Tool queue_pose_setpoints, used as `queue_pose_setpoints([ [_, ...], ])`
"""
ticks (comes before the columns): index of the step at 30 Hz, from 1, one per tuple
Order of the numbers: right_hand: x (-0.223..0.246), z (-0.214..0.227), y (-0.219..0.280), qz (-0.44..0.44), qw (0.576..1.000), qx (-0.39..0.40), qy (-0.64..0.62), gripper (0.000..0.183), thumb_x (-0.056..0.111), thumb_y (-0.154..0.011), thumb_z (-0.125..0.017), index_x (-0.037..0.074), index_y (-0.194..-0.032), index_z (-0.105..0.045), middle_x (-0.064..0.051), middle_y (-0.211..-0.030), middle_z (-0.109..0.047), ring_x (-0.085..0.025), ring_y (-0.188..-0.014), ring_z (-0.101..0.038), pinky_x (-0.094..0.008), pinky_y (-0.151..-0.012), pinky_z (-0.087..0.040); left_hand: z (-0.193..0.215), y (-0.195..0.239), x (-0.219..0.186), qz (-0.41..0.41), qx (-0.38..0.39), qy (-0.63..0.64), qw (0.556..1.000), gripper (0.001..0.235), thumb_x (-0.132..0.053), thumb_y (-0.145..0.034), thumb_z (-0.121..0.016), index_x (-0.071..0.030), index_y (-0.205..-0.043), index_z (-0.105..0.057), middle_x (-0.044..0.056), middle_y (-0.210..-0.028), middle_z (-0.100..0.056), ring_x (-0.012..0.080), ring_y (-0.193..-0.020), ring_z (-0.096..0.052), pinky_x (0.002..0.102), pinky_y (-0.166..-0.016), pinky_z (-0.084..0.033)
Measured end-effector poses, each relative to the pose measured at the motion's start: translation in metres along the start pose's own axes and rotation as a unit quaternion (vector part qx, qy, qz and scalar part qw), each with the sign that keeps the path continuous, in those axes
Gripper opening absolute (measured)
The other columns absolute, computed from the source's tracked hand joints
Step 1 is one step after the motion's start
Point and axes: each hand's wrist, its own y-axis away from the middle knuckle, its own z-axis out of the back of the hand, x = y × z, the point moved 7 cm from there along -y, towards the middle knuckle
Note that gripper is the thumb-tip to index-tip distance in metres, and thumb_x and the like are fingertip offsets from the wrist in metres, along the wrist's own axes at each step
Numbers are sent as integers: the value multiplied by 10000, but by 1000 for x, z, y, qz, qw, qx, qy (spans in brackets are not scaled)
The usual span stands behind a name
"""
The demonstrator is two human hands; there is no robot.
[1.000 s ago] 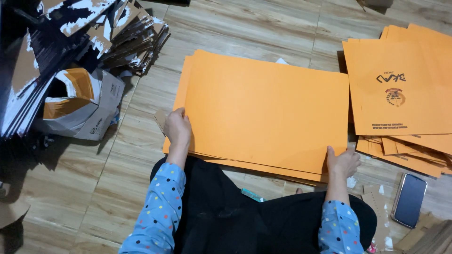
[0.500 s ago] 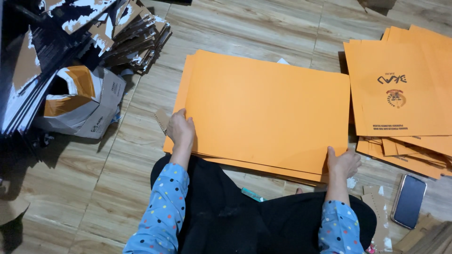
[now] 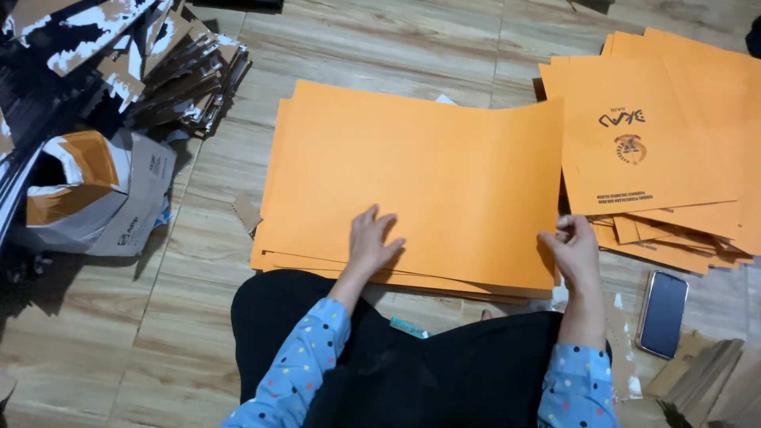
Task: Apply adhesive to orange folders and fold them for assembly
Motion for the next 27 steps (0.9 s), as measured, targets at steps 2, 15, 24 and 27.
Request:
queue_pose_setpoints([
  [2,111,-5,34,22,995,67,-71,328,59,-701,-693,73,-914,-444,-133,-976,-402,-296,-899,-429,-392,-735,-398,-31,-8,-22,22,61,185,981,509,-409,-742,-682,-156,-1170,-571,190,-1273,-431,385,-1206,-388,431,-1013,-303],
  [15,217,-61,93,200,965,158,-59,582,203,-561,-848,81,-900,-392,-203,-1302,-369,-435,-1161,-420,-541,-829,-453,-36,-27,-113,66,157,626,761,540,-272,-706,-789,-68,-1148,-554,67,-964,-597,109,-873,-594,242,-777,-505],
  [24,211,-60,91,171,967,169,-88,597,189,-553,-850,85,-898,-374,-213,-1311,-357,-447,-1186,-394,-569,-854,-427,-39,-22,-114,75,163,638,749,472,-235,-726,-770,-59,-1118,-574,37,-917,-616,86,-838,-601,209,-732,-514],
  [27,207,-60,90,163,967,170,-100,599,189,-556,-849,87,-904,-373,-201,-1321,-359,-434,-1199,-389,-569,-862,-418,-50,-27,-107,86,156,640,747,415,-210,-717,-780,-73,-1067,-604,28,-865,-640,96,-792,-635,212,-688,-542],
])
